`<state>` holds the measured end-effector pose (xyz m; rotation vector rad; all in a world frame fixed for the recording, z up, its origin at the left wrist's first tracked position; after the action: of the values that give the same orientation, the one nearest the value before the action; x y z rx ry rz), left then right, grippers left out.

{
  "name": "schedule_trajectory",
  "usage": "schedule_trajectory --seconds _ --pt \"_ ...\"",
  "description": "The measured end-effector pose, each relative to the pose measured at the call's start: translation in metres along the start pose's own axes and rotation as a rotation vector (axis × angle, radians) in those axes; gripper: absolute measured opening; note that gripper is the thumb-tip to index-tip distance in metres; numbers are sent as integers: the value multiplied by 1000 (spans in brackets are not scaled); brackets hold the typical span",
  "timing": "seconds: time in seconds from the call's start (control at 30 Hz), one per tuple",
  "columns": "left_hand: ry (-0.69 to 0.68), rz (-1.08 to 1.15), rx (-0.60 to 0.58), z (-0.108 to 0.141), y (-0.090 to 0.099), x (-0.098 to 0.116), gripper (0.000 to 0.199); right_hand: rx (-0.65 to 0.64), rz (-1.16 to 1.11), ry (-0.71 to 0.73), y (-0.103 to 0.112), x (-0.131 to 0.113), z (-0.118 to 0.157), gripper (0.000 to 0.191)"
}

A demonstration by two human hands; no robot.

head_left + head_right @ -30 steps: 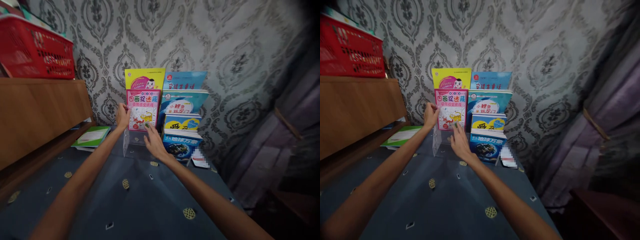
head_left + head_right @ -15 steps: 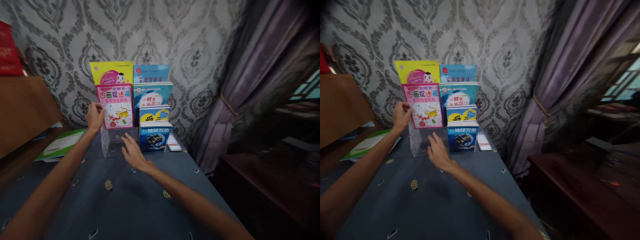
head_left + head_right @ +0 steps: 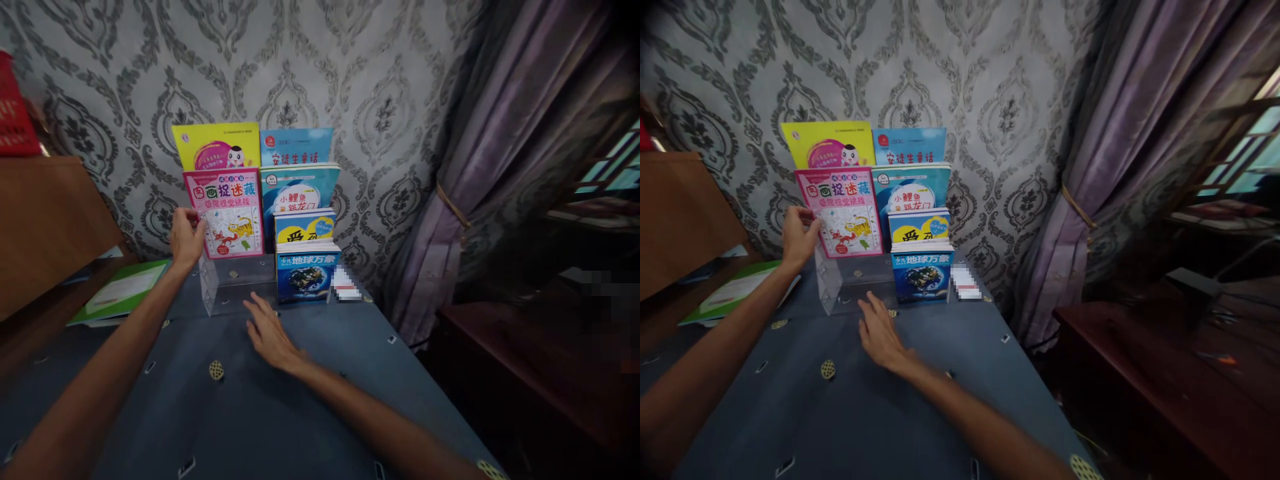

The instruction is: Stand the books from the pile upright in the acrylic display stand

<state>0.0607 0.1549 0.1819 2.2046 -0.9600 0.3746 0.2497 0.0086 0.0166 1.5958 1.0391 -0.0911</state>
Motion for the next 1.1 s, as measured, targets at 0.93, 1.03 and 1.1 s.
schedule_trajectory --seconds 0.93,1.03,1.1 --pt "24 -18 24 15 0 -10 33 26 -40 -47 -32 48 20 48" --pt "5 -9 23 15 0 -11 33 29 -38 -48 -34 48 22 48" --pt "-6 -7 23 16 0 -12 33 28 -39 -56 -33 46 22 48"
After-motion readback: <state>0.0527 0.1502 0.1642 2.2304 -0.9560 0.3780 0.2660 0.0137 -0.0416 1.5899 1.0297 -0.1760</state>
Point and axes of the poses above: each hand's wrist, its own z-axis away from the middle knuckle, its own y-axis out of the back of the hand, x = y × z, the point moved 1 cm from there along -z, towards the middle knuckle, and after that the axes turned 15 degrees about -x, right-handed, at the moved point
